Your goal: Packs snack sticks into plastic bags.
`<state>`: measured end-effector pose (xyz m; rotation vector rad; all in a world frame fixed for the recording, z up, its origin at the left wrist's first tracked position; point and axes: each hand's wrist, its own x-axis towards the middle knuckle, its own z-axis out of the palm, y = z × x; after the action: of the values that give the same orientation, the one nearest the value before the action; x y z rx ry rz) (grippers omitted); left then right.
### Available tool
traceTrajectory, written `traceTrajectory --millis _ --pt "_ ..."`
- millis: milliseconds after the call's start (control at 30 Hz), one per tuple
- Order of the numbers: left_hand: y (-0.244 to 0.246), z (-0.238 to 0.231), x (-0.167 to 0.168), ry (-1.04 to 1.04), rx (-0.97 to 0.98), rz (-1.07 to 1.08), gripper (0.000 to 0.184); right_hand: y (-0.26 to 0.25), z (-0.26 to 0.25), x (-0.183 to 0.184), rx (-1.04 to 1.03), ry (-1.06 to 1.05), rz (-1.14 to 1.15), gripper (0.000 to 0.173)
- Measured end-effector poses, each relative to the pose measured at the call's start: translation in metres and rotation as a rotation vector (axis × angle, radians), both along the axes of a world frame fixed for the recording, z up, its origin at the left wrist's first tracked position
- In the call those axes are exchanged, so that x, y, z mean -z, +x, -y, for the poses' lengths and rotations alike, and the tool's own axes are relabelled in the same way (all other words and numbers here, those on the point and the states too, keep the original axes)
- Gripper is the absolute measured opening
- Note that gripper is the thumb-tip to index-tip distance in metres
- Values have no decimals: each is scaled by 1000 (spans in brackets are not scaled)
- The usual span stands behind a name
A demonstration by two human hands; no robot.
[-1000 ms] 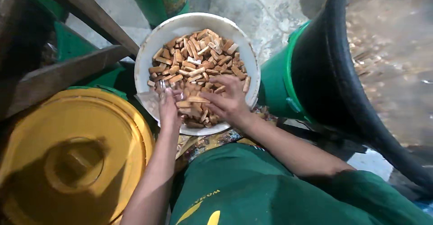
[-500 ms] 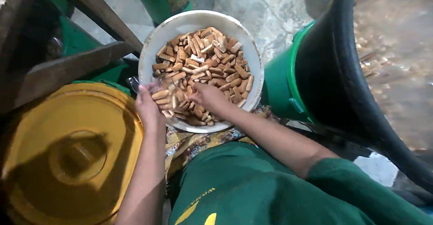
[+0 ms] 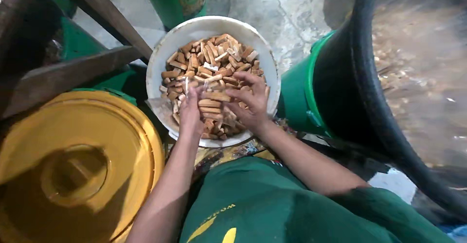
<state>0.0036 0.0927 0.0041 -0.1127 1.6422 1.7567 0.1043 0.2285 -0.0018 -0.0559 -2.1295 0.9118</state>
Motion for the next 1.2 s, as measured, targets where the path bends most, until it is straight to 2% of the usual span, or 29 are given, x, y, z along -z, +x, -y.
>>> traceTrajectory --millis 67,133,200,233,267,300,367,400,467,533,600,667,733,867,933,1067,1200 --pt "3 -4 -7 93 27 24 46 -8 -3 -3 -33 -2 32 12" --pt "0 8 -8 270 43 54 38 -14 -7 -11 -156 -65 128 20" --pt "-5 25 -3 361 -19 29 34 -18 -10 -12 -282 -259 268 30" --pt "-8 33 1 390 -70 9 34 -20 -8 -7 -226 -327 381 28" --pt "-12 41 6 411 -119 -5 34 -24 -4 2 -126 -293 557 25" --pt "-15 47 10 425 -165 -2 32 -28 0 16 -68 -166 772 24" --pt "-19 56 13 464 -210 30 31 -33 11 53 -108 157 1087 26" --pt "-20 58 12 478 -223 46 31 -33 16 64 -162 234 1181 27" --pt "-20 61 5 483 -260 85 27 -28 17 60 -181 147 1223 30" --pt "-22 60 1 459 -325 139 29 -16 6 38 -79 -129 1085 26" --pt "-22 54 2 433 -355 170 34 1 -1 12 58 -337 756 20" --pt "-17 44 4 406 -334 197 35 13 0 -15 100 -434 398 21" --pt "-7 32 1 368 -266 231 34 18 3 -31 72 -387 149 25" --pt "13 15 -11 402 -54 216 31 8 -4 -23 99 -80 -150 10" --pt "18 14 -19 434 -31 217 31 3 -9 -20 103 -40 -210 10" --pt "10 25 -21 455 99 121 63 9 -11 -33 114 13 -265 6" --pt "9 25 -37 492 146 121 73 16 -11 -40 39 135 -240 8"
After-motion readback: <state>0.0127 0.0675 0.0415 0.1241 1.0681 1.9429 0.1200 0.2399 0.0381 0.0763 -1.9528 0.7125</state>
